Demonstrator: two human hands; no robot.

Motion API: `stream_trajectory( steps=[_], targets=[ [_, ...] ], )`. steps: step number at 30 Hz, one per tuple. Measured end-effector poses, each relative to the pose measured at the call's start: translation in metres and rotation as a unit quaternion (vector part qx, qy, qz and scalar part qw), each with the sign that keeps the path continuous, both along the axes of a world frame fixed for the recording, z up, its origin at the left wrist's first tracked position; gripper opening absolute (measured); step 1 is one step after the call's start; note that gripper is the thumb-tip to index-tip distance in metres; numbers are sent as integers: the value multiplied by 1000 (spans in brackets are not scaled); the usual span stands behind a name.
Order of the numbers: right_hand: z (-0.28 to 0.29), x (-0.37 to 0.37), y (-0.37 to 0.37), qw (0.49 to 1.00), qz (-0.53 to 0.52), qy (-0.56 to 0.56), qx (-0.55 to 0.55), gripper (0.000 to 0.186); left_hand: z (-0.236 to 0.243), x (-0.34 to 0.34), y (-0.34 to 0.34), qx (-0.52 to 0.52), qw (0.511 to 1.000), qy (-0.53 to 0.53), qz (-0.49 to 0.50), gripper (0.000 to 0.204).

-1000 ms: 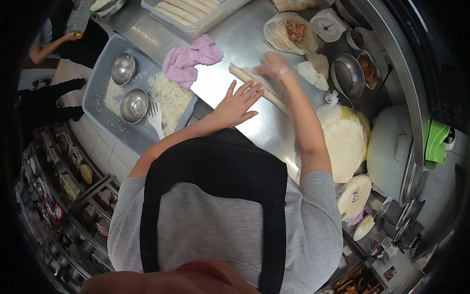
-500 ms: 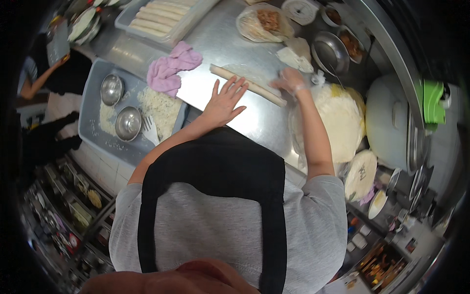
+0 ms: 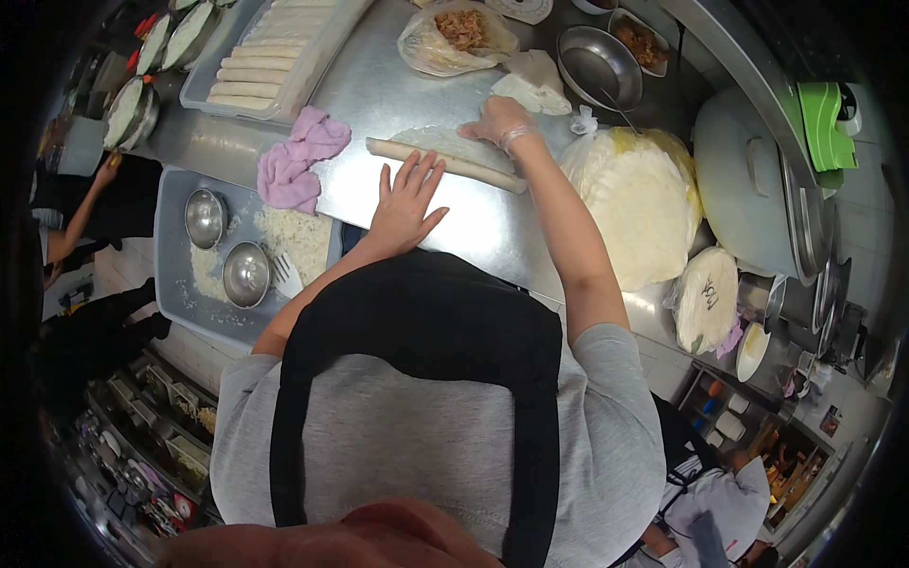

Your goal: Preparing and rolling spring rolls by placing meat filling on a wrapper and rolling it tightly.

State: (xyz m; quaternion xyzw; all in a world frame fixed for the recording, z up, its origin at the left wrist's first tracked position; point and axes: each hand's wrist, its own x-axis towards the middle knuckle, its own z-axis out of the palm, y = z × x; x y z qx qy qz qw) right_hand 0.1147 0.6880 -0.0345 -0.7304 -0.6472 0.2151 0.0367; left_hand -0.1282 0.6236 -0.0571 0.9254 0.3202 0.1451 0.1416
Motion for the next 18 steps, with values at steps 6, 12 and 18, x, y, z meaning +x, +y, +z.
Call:
stream_trajectory(
  steps=[6,12,18],
  targets=[
    [0,27,-5,992,98,4,-75,53,1,-2,-2,-28,1000,9,4,69],
    [-3,23,-6,998,59,-15,-28,51,3,-1,0,-14,1000,5,-6,66],
    [33,37,-49,980,69,-81,-170,48,3,0,1,-24,999,24,-8,70]
  ],
)
